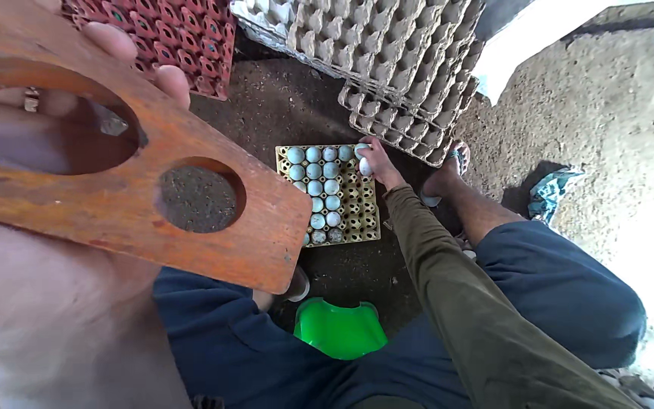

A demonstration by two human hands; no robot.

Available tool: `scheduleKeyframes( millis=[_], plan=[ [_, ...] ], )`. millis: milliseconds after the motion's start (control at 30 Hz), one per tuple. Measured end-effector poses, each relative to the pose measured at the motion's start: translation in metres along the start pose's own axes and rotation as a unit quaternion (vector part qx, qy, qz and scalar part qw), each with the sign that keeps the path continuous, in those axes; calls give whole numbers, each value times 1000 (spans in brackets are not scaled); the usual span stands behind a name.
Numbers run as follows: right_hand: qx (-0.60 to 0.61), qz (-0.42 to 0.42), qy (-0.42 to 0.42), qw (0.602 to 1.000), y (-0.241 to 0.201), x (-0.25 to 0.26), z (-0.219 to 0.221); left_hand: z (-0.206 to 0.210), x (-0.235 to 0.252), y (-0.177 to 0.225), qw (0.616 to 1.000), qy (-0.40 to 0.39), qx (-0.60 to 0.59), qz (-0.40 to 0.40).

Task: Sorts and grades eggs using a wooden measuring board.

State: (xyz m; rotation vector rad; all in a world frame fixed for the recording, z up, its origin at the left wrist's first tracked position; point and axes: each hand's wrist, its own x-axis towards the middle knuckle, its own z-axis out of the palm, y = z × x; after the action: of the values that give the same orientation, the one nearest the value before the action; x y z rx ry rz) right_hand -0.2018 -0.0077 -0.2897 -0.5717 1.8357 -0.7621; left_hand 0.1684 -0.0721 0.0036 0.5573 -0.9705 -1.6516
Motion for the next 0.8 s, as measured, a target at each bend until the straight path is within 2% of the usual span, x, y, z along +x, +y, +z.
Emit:
scheduleKeyframes(
  millis=[33, 100, 167, 233, 300, 367, 467, 533, 633, 733, 800],
  plan=[
    [-126, -14, 5, 992, -5, 6, 5, 2, 1, 0, 1000, 0, -1, -1],
    [-315, -39, 14, 948, -8, 16, 18, 7, 3, 0, 1000, -1, 4, 0],
    [-436, -37, 19, 899, -10, 19, 29, 13, 5, 0, 1000, 7, 14, 5],
    [-482, -50, 34, 874, -7, 18, 34, 16, 7, -1, 1000, 14, 1, 3],
    [-468, -65, 47, 880, -2, 18, 30, 18, 9, -3, 1000, 10, -6, 4],
    [-411, -60, 59, 908, -1, 11, 22, 21, 12, -3, 1000, 6, -1, -1],
    [-249, -81, 62, 963, -19, -18, 5, 25, 17, -2, 1000, 8, -2, -4],
    [-141, -108, 36, 983, -41, -50, -8, 26, 19, -4, 1000, 2, -11, 10],
    [-87, -201, 2, 976, -92, -116, -22, 37, 22, -3, 999, 2, 21, 50],
    [-82, -321, -15, 943, -134, -183, -33, 57, 21, 0, 998, 26, 28, 55],
    [-86, -372, -24, 924, -152, -225, -38, 67, 18, 1, 997, 38, 27, 54]
  ],
)
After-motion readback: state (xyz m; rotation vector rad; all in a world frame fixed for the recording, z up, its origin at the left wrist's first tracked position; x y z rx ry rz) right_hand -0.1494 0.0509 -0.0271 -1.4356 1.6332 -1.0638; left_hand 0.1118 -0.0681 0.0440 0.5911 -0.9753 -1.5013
